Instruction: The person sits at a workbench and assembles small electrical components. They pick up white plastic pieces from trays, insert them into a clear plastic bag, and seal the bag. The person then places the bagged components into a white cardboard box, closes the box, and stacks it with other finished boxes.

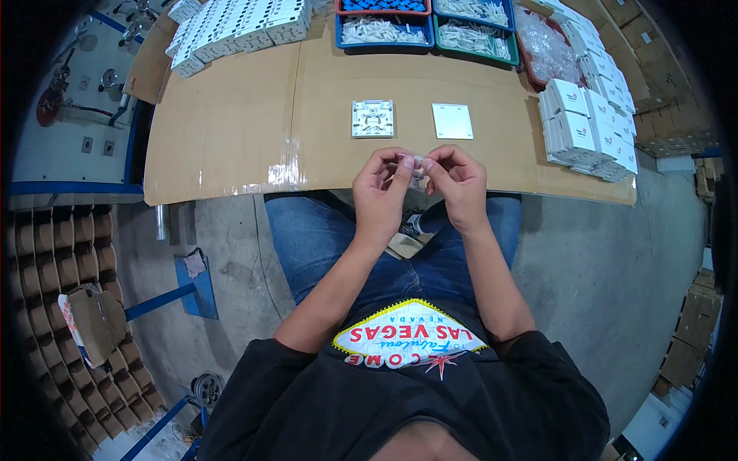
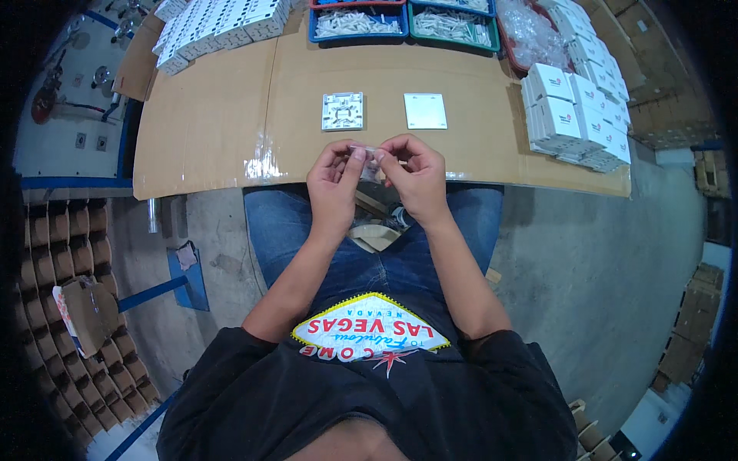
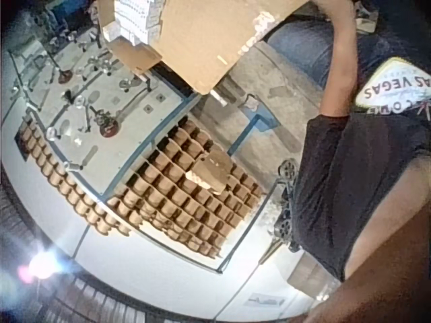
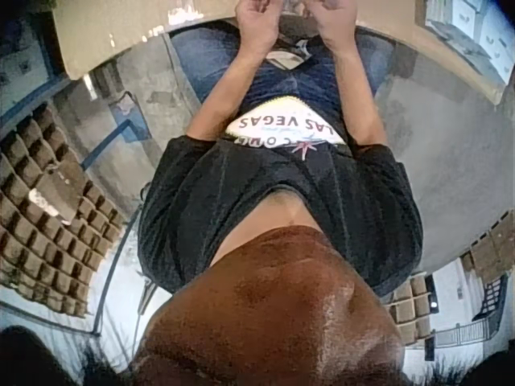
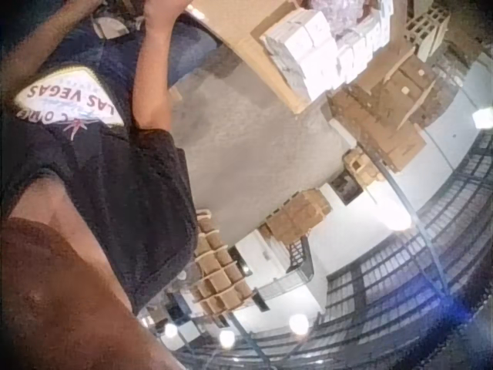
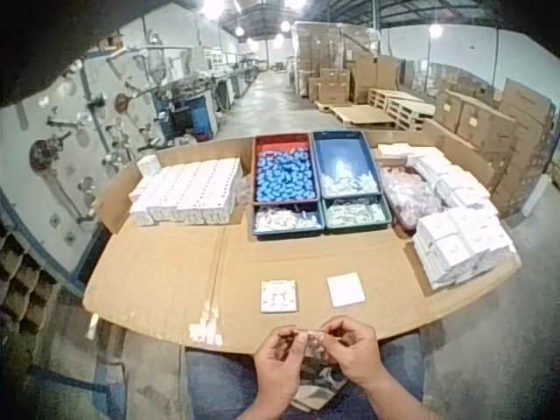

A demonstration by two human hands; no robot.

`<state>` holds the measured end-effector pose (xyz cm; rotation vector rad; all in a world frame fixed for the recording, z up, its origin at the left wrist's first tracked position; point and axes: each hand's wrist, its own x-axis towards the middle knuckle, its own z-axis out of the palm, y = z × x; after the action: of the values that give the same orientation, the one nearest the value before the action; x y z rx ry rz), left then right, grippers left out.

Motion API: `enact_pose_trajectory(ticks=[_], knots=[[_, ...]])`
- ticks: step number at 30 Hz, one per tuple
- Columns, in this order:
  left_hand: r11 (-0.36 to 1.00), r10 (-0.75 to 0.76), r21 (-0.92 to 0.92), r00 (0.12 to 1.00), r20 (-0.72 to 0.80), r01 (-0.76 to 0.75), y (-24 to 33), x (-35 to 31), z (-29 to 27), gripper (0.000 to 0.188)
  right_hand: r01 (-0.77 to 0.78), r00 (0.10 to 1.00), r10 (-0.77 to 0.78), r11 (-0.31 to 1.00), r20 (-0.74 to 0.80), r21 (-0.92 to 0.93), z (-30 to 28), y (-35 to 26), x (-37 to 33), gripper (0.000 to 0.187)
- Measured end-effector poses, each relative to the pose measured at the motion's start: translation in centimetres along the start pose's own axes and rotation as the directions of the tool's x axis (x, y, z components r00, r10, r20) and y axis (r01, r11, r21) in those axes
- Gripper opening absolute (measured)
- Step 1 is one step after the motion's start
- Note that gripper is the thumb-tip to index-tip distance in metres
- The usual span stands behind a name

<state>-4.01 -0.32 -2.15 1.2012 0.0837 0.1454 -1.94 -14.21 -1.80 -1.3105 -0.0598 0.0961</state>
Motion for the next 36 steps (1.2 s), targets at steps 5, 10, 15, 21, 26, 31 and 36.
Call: enact_pose_trajectory(ticks=[5,10,15,21,26,31,36], knots=[[1.000,0.015,-0.010,1.000,-0.006,-0.015,0.0,-0.2,0.0,0.015,0.002,1.000,-0.002,1.000,0.012,-0.005,0.0,0.0,0.0,0.011],[0.999,0.036,0.027,0.999,-0.013,-0.036,0.1,-0.4,0.0,0.014,-0.018,1.000,0.018,1.000,0.021,-0.018,0.2,0.0,-0.1,0.011],[0.998,0.040,-0.041,0.999,-0.031,-0.041,-0.2,-0.6,0.1,0.016,-0.018,1.000,0.018,1.000,0.024,-0.013,0.4,0.0,-0.1,0.012],[0.999,-0.029,-0.019,0.999,0.039,0.030,-0.1,-0.1,-0.1,0.017,-0.017,1.000,0.017,1.000,0.004,-0.014,0.0,0.1,0.0,0.011],[0.999,-0.046,-0.019,0.997,0.069,0.047,-0.5,0.1,-0.5,0.015,-0.012,1.000,0.012,0.999,-0.004,-0.037,0.0,0.1,0.0,0.011],[0.999,-0.041,0.015,0.997,0.066,0.040,-0.4,0.1,-0.5,0.014,-0.015,1.000,0.015,0.999,0.014,-0.033,-0.2,0.4,0.0,0.011],[1.000,-0.004,-0.001,0.998,0.067,0.004,-0.9,0.1,-0.8,0.014,-0.018,1.000,0.019,0.999,0.019,-0.049,0.0,0.4,-0.1,0.011]])
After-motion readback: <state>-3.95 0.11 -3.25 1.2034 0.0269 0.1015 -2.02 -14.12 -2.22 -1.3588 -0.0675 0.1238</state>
